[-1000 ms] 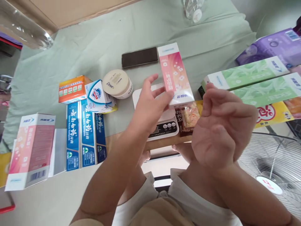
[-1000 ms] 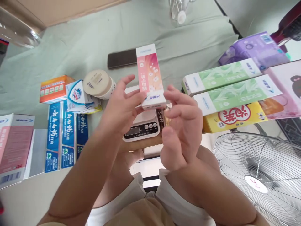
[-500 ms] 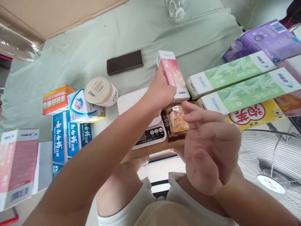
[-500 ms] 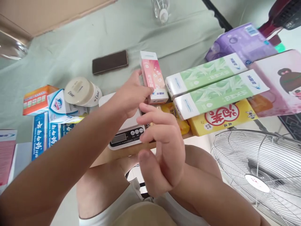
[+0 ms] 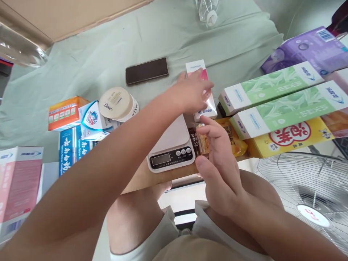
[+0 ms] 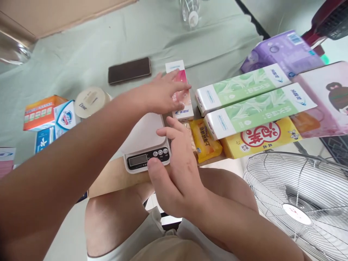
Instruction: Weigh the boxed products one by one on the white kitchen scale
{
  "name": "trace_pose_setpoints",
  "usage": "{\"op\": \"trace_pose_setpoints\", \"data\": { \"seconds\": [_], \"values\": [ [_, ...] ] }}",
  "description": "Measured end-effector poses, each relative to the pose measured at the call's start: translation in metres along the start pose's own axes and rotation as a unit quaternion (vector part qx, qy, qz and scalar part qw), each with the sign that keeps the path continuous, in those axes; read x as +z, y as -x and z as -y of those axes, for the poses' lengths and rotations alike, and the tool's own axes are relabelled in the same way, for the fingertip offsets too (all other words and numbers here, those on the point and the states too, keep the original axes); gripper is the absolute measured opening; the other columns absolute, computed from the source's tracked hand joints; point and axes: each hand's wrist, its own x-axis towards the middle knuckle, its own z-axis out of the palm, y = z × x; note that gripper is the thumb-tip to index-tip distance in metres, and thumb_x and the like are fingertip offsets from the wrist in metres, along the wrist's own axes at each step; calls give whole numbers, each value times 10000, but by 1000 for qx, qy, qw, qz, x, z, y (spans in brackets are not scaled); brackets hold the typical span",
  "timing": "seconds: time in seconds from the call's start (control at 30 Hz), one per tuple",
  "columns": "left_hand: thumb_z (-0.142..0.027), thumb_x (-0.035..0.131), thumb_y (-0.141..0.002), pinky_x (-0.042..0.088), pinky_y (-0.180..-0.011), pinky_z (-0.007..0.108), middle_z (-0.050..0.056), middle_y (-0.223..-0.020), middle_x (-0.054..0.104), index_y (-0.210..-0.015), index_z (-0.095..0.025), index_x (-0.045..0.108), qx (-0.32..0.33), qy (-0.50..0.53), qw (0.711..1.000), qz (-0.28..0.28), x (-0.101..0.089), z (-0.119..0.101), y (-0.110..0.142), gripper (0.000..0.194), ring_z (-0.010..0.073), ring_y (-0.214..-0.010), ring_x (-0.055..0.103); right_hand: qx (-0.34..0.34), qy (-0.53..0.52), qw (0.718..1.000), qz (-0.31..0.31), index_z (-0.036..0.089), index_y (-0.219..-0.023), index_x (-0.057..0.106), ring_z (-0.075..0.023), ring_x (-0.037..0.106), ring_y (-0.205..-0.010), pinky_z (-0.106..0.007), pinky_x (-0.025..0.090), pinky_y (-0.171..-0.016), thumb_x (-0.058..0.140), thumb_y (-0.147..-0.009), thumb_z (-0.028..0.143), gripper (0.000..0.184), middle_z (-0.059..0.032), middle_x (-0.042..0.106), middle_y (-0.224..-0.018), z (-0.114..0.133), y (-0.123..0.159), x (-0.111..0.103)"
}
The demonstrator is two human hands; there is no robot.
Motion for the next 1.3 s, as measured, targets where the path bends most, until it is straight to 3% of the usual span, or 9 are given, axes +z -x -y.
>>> {"op": "trace_pose_setpoints", "data": {
  "seconds": [0.07,0.13,0.33,0.63,0.83,1.0,1.1,1.17,1.3],
  "values": [
    [-300,929,-582,351,-1230,723,46,-1214,686,-971,-228,778,-22,-44,990,134,-9,-9,-4,424,470,-1415,576,-15,11,1000,2,256,-1329,442,-314,394,-1580,-653,373,-1264,480,-984,322,354,-162,425,-1606,0,-1,1],
    [-285,942,-544,357,-1220,729,57,-1447,605,-1129,-257,758,-49,-54,978,193,-13,-14,-4,614,509,-1505,471,-26,29,999,-2,250,-1316,449,-311,406,-1568,-647,376,-1256,475,-982,318,342,-164,470,-1568,1,-3,2],
    [-327,990,-404,466,-1153,691,106,-1478,605,-1079,-207,727,-32,54,986,155,-3,0,-5,734,512,-1467,504,-46,71,996,-4,234,-1288,460,-307,463,-1520,-626,429,-1210,472,-978,334,325,-184,496,-1535,3,-7,1],
    [-315,921,-504,392,-1196,729,122,-1608,496,-1185,-208,687,-33,24,980,197,-4,-9,-1,729,528,-1522,438,-62,100,993,-16,211,-1254,488,-283,520,-1464,-544,490,-1159,475,-973,320,301,-185,541,-1493,5,-10,-1],
    [-396,936,-555,465,-1175,662,121,-1612,514,-1217,-226,691,-7,-29,983,181,-6,-15,-1,726,494,-1513,470,-71,113,991,4,215,-1252,489,-274,534,-1453,-519,509,-1152,482,-982,294,281,-180,566,-1467,7,-11,-5],
    [-359,807,-792,400,-1297,502,109,-1554,596,-1339,-224,678,-28,-22,995,96,-53,-56,48,578,338,-1553,479,-165,78,983,-13,206,-1203,504,-245,601,-1365,-466,542,-1116,495,-952,208,252,-134,673,-1229,4,-14,1],
    [-373,687,-898,593,-1094,472,96,-1326,746,-1273,-223,720,-58,3,998,-2,-85,-76,107,405,270,-1260,712,-204,61,977,-4,210,-1167,513,-234,646,-1305,-442,560,-1098,513,-928,177,241,-96,706,-1117,2,-15,5],
    [-318,683,-889,658,-938,374,52,-1103,809,-1134,-221,762,-99,24,989,-109,-99,-78,148,275,200,-1022,776,-208,64,976,10,209,-1155,517,-227,659,-1294,-424,568,-1089,523,-922,171,236,-93,717,-1119,1,-14,10],
    [-298,698,-882,642,-880,282,2,-1013,817,-1009,-245,776,-173,11,957,-233,-119,-60,218,158,154,-979,773,-212,83,973,48,205,-1148,526,-213,667,-1278,-387,575,-1063,533,-920,149,235,-98,717,-1138,3,-8,26]
  ]
}}
